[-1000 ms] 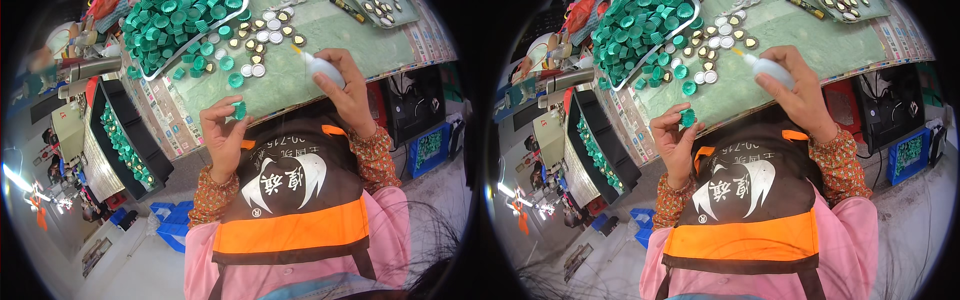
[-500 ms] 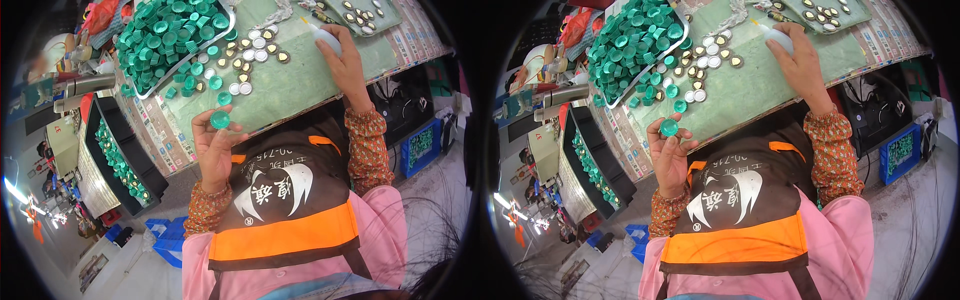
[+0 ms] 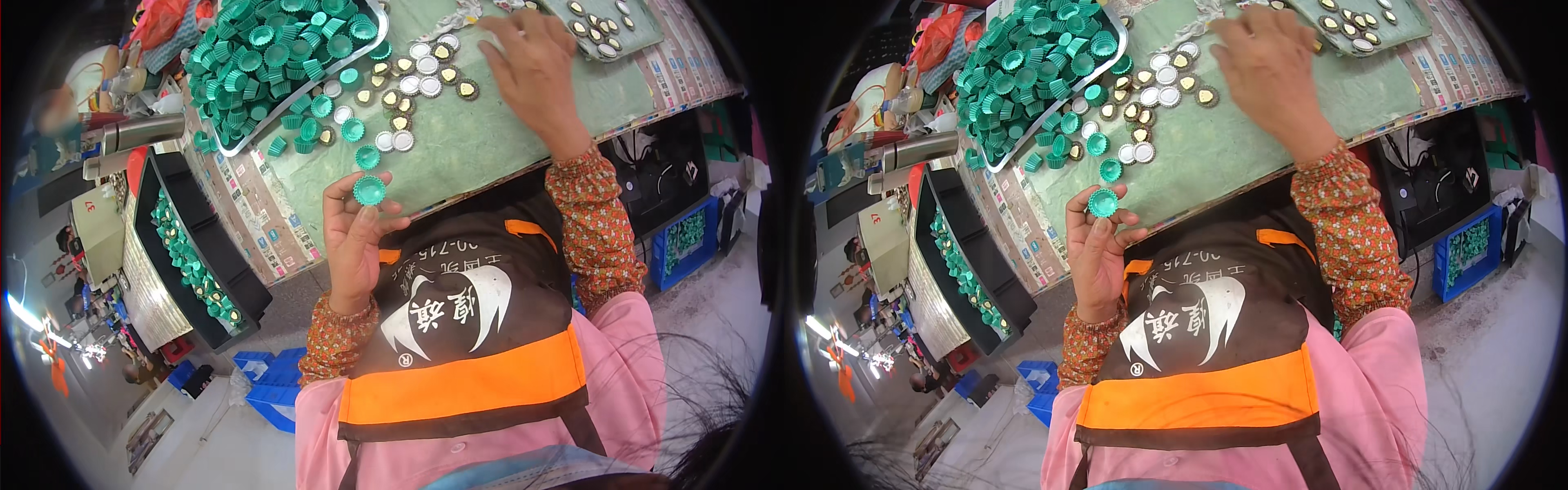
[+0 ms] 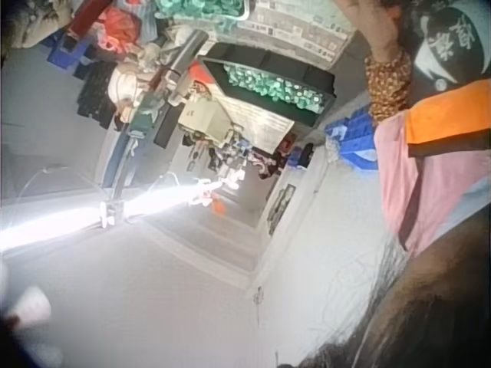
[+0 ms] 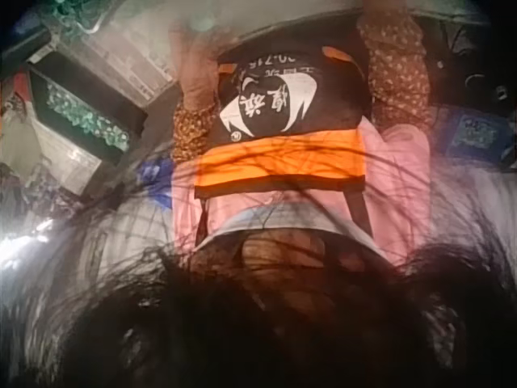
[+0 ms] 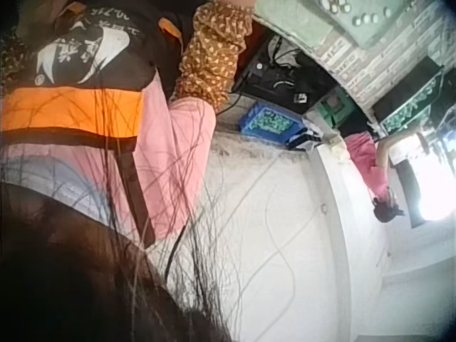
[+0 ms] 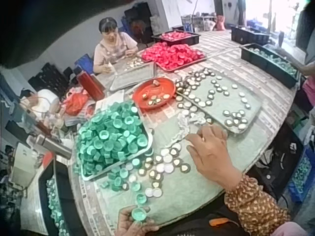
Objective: The person applies glue from a small bottle into green paper cupcake wrappers and then presses a gold-colored metal base into each one. The person handles the items one at a time, repeatedly picking up a wrapper, applying adhesive, and attaching the base.
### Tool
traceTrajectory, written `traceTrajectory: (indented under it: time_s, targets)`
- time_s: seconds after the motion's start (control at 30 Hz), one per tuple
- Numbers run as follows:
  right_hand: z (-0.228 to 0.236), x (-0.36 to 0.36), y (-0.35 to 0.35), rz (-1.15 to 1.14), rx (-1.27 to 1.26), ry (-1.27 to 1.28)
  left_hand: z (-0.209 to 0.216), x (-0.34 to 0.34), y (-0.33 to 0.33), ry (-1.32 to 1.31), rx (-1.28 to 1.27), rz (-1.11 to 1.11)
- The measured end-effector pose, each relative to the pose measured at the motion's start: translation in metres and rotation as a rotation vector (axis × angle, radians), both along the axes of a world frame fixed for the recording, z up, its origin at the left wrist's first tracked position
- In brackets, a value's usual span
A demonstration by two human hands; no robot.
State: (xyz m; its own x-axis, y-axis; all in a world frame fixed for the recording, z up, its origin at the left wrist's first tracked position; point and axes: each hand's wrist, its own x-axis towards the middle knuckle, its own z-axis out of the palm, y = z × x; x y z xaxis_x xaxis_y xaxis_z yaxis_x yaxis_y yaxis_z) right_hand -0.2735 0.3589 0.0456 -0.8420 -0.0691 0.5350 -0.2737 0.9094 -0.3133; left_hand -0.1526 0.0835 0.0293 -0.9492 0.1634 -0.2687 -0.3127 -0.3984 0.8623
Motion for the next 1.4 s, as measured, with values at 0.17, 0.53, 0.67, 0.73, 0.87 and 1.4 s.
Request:
traceTrajectory:
  time_s: [0.17, 0.53, 0.67, 0.73, 0.87, 1.4]
  targets:
    - [-0.04, -0.019, -0.016, 0.127, 0.119, -0.092, 0.005, -0.002, 0.006, 0.005, -0.01, -0.05]
    - [-0.02, 0.026, 0.003, 0.143, -0.692, -0.509, 0.003, 0.007, 0.002, -0.048, 0.02, -0.085]
    - [-0.026, 0.069, -0.006, 0.009, -0.547, -0.544, 0.002, 0.01, 0.006, -0.13, 0.05, -0.117]
    - [-0.023, 0.078, -0.007, 0.011, -0.396, -0.489, 0.002, 0.01, 0.007, -0.16, 0.07, -0.133]
    - [-0.016, 0.08, 0.002, 0.116, -0.277, -0.375, 0.002, 0.01, 0.006, -0.19, 0.114, -0.155]
    - [-0.004, 0.09, -0.013, 0.443, -0.336, -0.317, 0.0, 0.011, 0.005, -0.296, 0.217, -0.163]
